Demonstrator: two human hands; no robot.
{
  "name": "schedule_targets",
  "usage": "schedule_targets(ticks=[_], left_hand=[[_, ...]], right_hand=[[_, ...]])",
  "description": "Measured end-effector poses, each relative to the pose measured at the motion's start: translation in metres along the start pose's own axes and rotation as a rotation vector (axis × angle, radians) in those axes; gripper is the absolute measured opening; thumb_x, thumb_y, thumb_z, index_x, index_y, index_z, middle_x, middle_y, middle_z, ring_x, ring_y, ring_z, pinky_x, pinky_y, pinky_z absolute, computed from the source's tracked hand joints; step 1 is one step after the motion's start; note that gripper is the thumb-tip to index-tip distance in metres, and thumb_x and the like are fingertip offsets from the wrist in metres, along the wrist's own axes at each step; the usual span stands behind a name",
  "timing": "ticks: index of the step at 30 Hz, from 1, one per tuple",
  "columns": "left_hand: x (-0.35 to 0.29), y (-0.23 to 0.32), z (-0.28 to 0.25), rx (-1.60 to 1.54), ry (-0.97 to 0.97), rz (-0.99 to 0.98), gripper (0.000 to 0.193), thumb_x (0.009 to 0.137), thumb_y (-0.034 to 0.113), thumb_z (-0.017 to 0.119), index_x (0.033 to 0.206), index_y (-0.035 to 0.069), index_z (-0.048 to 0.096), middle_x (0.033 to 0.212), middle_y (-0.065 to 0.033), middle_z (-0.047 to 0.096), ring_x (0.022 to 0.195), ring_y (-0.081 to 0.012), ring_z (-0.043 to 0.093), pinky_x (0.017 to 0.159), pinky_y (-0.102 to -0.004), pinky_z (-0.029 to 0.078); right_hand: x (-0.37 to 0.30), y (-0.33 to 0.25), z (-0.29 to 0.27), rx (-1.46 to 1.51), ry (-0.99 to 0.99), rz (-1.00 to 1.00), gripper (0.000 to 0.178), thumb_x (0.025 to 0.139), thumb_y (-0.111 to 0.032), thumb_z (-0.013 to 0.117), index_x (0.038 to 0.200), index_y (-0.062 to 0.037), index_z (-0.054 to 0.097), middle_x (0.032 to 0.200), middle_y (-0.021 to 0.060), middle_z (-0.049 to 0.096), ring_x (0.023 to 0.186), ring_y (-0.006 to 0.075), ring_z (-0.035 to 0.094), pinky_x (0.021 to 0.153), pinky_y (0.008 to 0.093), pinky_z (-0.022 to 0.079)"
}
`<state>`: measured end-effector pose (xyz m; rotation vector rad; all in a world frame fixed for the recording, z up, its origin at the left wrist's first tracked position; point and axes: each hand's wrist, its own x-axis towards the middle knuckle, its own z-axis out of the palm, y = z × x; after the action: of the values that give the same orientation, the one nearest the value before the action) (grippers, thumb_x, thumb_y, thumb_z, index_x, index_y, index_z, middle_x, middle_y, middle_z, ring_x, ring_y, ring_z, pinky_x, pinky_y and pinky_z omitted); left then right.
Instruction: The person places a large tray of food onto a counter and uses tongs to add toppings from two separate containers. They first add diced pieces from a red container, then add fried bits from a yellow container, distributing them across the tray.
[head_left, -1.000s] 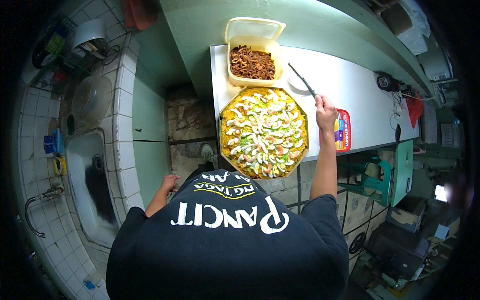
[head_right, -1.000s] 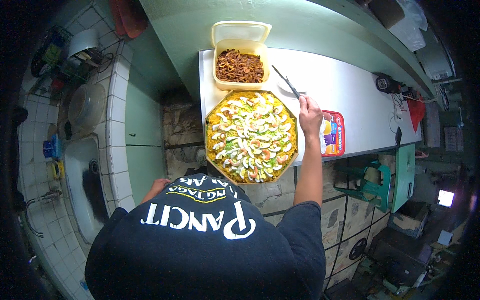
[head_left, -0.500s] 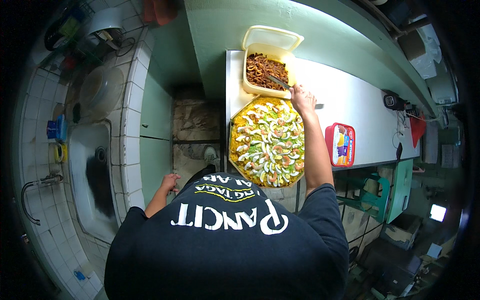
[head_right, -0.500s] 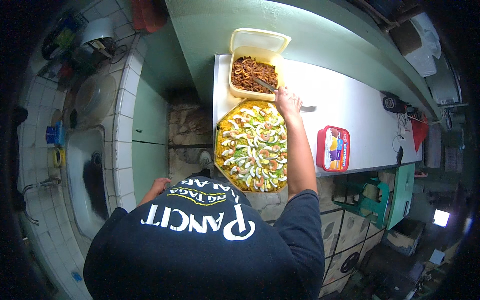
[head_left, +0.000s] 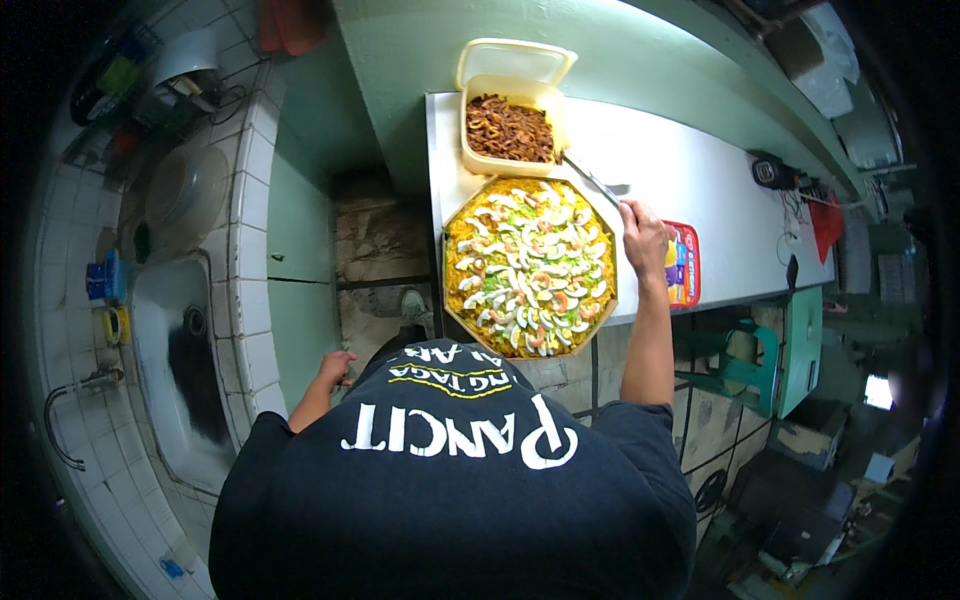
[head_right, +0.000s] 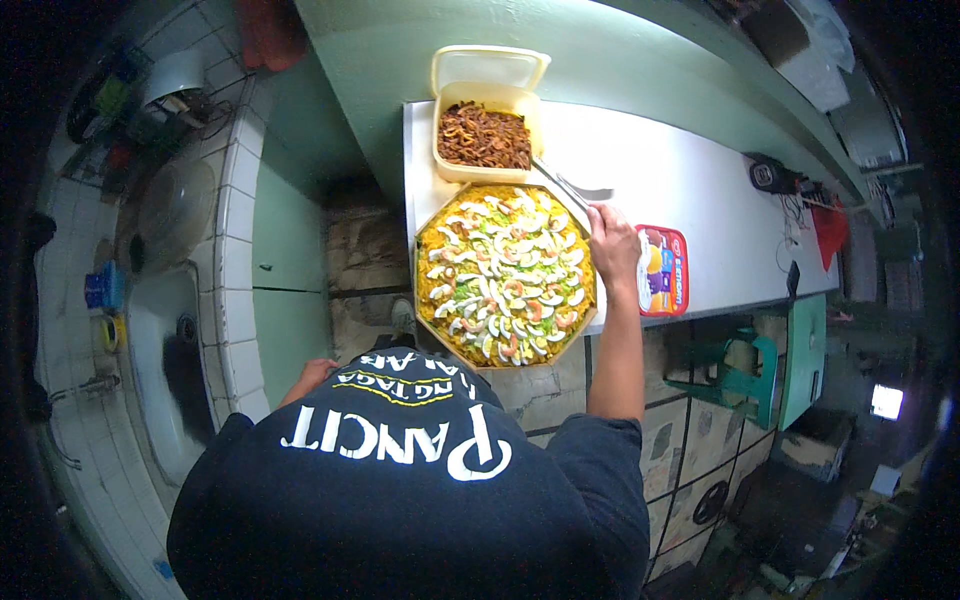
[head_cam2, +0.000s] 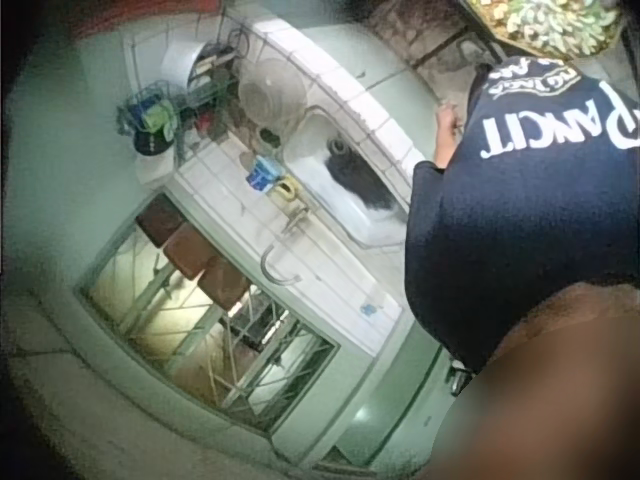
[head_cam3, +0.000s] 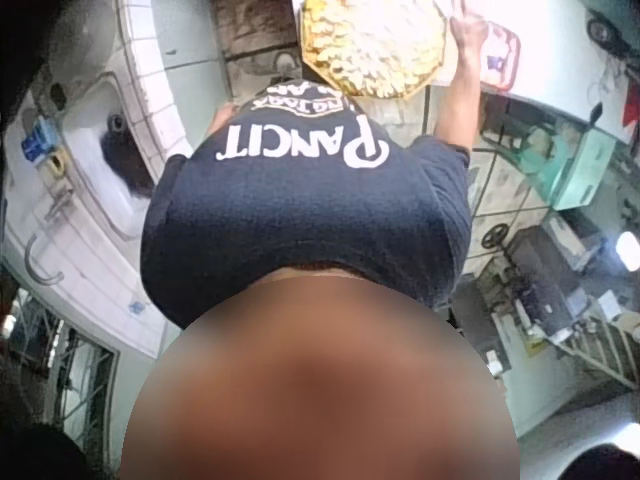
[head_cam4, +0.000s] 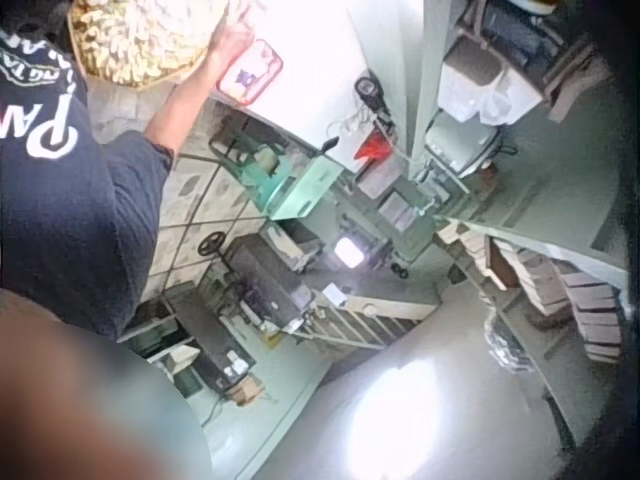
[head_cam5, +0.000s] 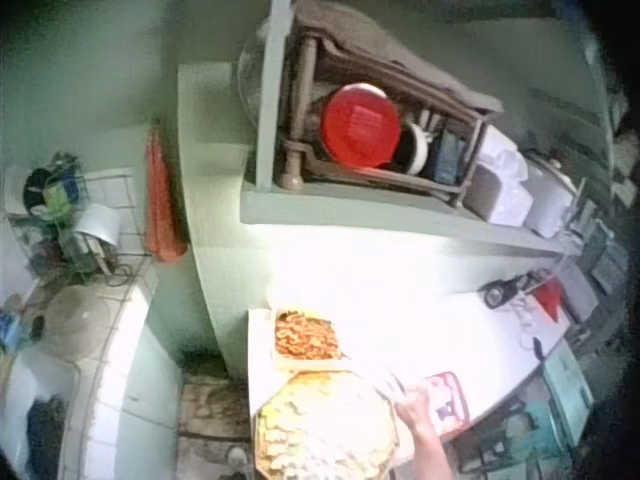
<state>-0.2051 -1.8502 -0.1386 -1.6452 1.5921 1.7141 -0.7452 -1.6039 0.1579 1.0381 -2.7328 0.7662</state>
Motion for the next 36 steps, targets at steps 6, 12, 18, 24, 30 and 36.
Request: schedule_targets(ticks=[6, 12, 18, 24, 30, 36], left_hand=[[0.038, -0.027, -0.004, 0.228, -0.086, 0.372, 0.022, 0.089, 0.025, 0.051, 0.097, 0.011, 0.067, 0.058, 0.0013, 0.041, 0.051, -0.0121, 0.044, 0.046, -0.0362, 0.053], [0.035, -0.008, 0.021, 0.174, -0.100, 0.268, 0.021, 0.089, 0.026, 0.053, 0.095, 0.011, 0.066, 0.058, 0.0014, 0.042, 0.051, -0.0122, 0.044, 0.045, -0.0357, 0.051], [0.000, 0.034, 0.031, 0.110, -0.069, 0.084, 0.021, 0.089, 0.025, 0.053, 0.095, 0.011, 0.067, 0.056, 0.0010, 0.042, 0.048, -0.0126, 0.044, 0.044, -0.0353, 0.050], [0.004, 0.003, 0.018, 0.066, -0.033, 0.059, 0.022, 0.089, 0.024, 0.052, 0.097, 0.011, 0.067, 0.056, 0.0011, 0.043, 0.046, -0.0123, 0.043, 0.042, -0.0347, 0.049], [0.014, -0.008, 0.011, 0.008, -0.030, 0.035, 0.023, 0.090, 0.024, 0.050, 0.099, 0.011, 0.067, 0.056, 0.0015, 0.043, 0.047, -0.0115, 0.044, 0.043, -0.0348, 0.049], [0.022, -0.034, -0.010, 0.090, -0.015, 0.234, 0.023, 0.090, 0.024, 0.049, 0.099, 0.012, 0.067, 0.056, 0.0016, 0.042, 0.047, -0.0119, 0.041, 0.045, -0.0352, 0.050]], right_hand=[[-0.089, 0.014, -0.052, -0.019, -0.036, 0.165, 0.022, 0.092, -0.023, 0.053, 0.096, -0.0068, 0.067, 0.092, 0.0132, 0.066, 0.083, 0.0323, 0.064, 0.072, 0.0390, 0.049], [-0.149, 0.003, -0.021, -0.070, -0.120, 0.097, 0.020, 0.092, -0.025, 0.054, 0.100, -0.0101, 0.065, 0.091, 0.0098, 0.064, 0.077, 0.0326, 0.064, 0.069, 0.0426, 0.050], [-0.153, -0.005, -0.002, -0.191, -0.212, 0.140, 0.019, 0.093, -0.025, 0.052, 0.099, -0.0111, 0.063, 0.088, 0.0105, 0.061, 0.078, 0.0340, 0.063, 0.068, 0.0430, 0.050], [-0.112, -0.009, -0.024, 0.049, -0.029, 0.064, 0.022, 0.094, -0.020, 0.051, 0.100, -0.0042, 0.064, 0.087, 0.0146, 0.063, 0.077, 0.0326, 0.063, 0.068, 0.0416, 0.048], [-0.043, -0.028, -0.005, 0.151, 0.229, -0.084, 0.024, 0.096, -0.019, 0.048, 0.102, -0.0020, 0.064, 0.090, 0.0163, 0.065, 0.080, 0.0323, 0.064, 0.068, 0.0400, 0.049], [-0.081, -0.039, -0.020, -0.070, -0.152, -0.095, 0.020, 0.092, -0.023, 0.053, 0.090, -0.0077, 0.064, 0.081, 0.0125, 0.062, 0.071, 0.0336, 0.063, 0.062, 0.0422, 0.050]])
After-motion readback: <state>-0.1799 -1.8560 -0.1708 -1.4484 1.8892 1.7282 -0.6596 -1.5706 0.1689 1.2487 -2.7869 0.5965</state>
